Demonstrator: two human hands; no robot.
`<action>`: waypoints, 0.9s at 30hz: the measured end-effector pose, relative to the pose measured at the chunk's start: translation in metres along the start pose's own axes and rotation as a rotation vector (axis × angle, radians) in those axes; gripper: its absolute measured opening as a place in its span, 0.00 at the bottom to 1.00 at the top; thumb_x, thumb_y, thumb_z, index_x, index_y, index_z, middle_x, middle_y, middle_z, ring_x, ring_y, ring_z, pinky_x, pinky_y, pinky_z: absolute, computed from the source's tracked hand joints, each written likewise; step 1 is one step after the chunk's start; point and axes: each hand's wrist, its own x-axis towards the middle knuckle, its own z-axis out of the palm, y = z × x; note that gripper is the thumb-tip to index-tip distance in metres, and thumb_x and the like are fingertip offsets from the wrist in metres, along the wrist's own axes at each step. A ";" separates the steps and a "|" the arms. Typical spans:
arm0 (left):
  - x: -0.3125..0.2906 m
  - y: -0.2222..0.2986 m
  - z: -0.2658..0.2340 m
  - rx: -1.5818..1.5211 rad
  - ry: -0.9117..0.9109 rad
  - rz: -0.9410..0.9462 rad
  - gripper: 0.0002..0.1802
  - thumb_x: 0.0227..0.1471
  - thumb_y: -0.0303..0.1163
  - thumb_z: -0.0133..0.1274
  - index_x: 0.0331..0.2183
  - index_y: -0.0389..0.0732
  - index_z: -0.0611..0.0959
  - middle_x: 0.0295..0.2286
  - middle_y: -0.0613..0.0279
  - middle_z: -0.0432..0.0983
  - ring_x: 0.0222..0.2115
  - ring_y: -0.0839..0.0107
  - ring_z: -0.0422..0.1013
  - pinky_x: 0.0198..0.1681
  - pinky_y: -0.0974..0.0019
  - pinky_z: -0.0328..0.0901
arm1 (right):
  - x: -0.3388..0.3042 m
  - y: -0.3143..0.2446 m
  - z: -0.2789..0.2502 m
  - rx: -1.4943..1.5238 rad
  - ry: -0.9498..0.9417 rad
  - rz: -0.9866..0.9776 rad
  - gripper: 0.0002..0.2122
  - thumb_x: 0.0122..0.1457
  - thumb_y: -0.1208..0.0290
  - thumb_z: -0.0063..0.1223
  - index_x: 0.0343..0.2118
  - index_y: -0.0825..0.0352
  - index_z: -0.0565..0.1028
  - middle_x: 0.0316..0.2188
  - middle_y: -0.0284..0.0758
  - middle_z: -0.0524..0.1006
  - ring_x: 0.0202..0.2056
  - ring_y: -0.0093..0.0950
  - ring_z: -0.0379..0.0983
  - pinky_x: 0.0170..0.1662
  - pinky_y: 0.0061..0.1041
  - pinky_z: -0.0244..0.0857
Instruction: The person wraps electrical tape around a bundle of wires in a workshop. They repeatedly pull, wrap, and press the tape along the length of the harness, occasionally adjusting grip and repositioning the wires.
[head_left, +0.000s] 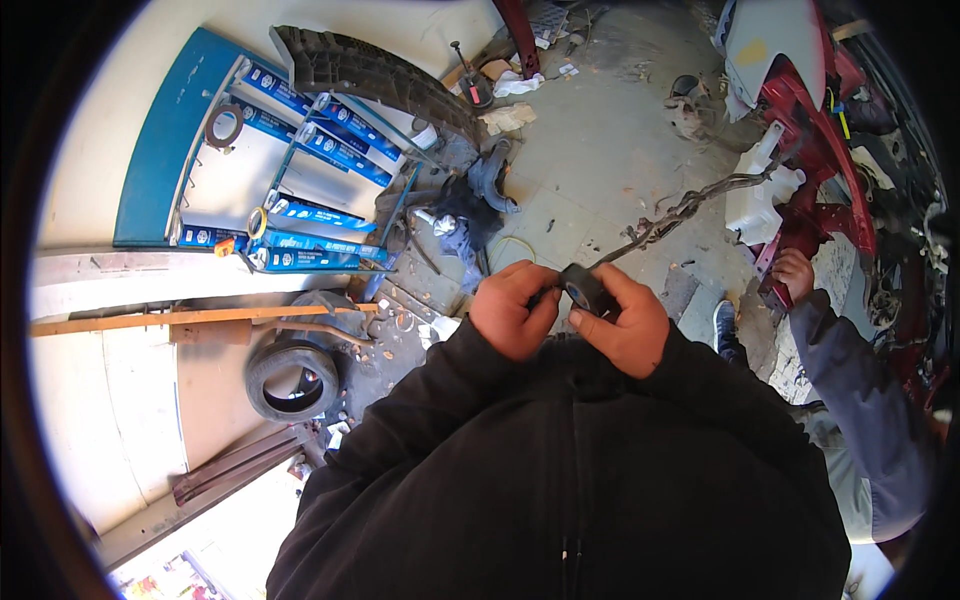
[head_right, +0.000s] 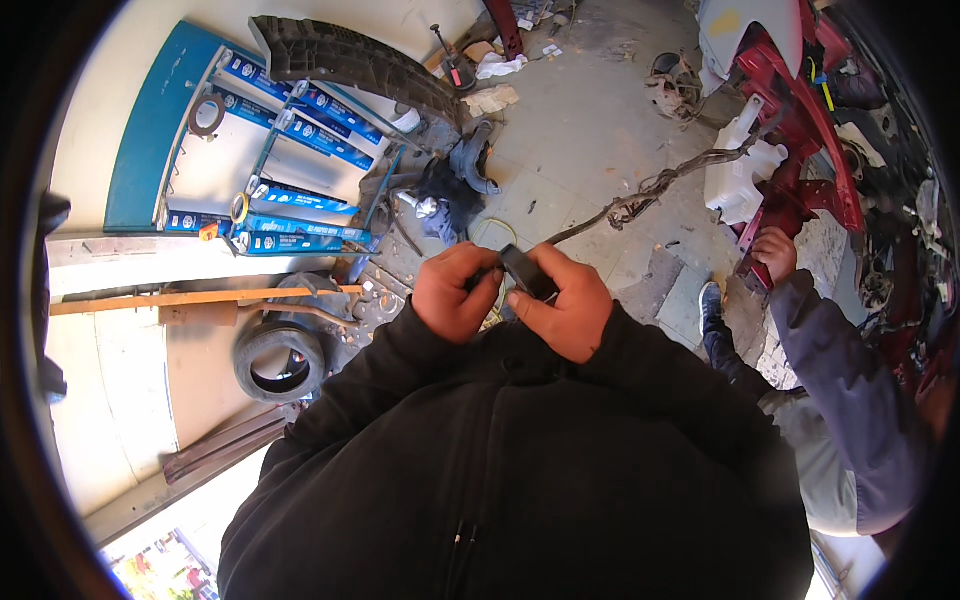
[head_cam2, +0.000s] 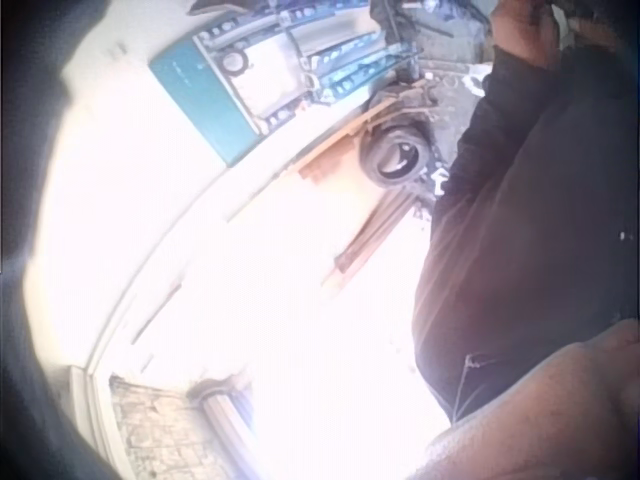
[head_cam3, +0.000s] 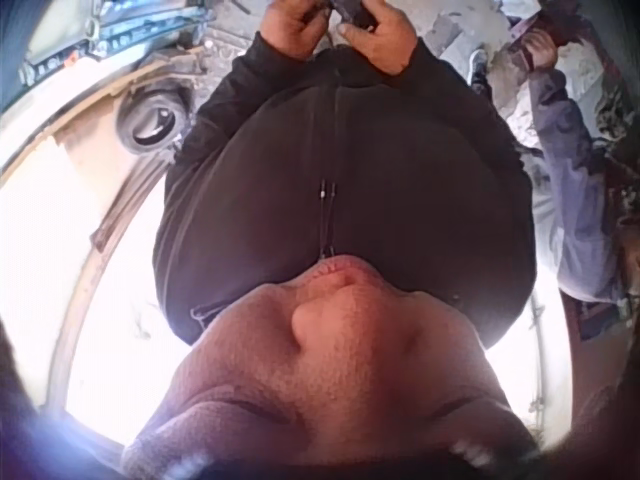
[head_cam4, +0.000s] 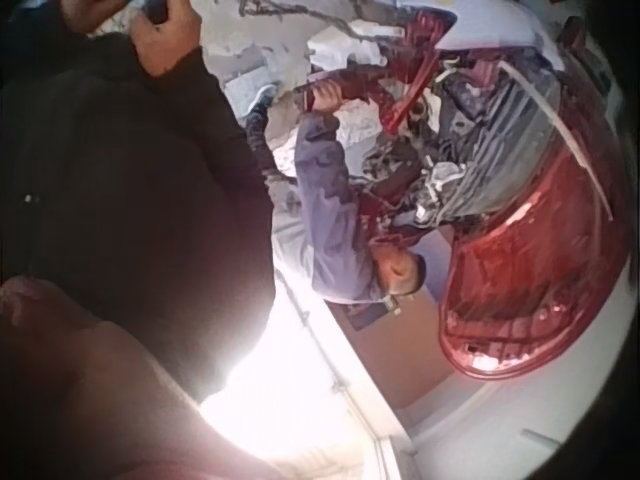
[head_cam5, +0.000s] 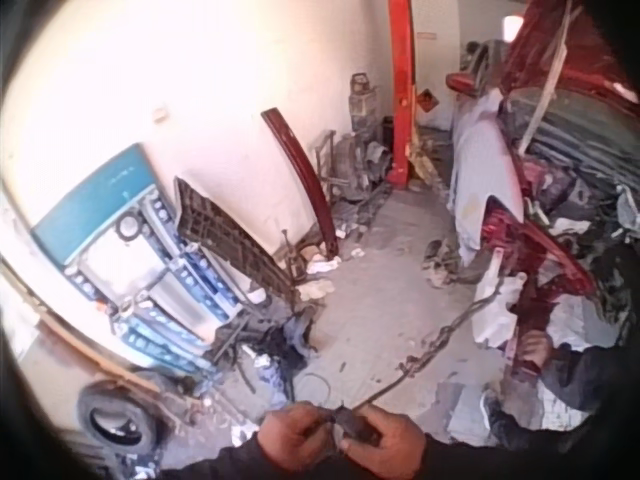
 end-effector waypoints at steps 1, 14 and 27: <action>0.002 -0.001 0.001 0.028 -0.003 -0.003 0.05 0.55 0.24 0.60 0.36 0.37 0.84 0.28 0.48 0.78 0.30 0.44 0.75 0.32 0.50 0.69 | 0.001 0.001 -0.002 -0.074 -0.034 -0.075 0.14 0.62 0.74 0.63 0.49 0.68 0.75 0.37 0.31 0.78 0.41 0.19 0.74 0.44 0.25 0.71; 0.012 0.003 0.017 0.027 -0.102 -0.090 0.05 0.61 0.27 0.56 0.35 0.34 0.80 0.25 0.52 0.76 0.28 0.53 0.75 0.32 0.52 0.67 | 0.024 0.051 0.000 0.243 -0.004 0.377 0.15 0.73 0.60 0.51 0.48 0.68 0.81 0.42 0.32 0.81 0.45 0.22 0.77 0.46 0.27 0.75; 0.002 0.005 0.003 -0.616 -0.209 -0.645 0.11 0.67 0.36 0.58 0.34 0.39 0.84 0.20 0.73 0.72 0.17 0.83 0.64 0.21 0.72 0.58 | 0.024 0.051 0.007 0.375 -0.008 0.126 0.16 0.74 0.67 0.53 0.59 0.71 0.73 0.52 0.35 0.77 0.46 0.26 0.78 0.47 0.29 0.78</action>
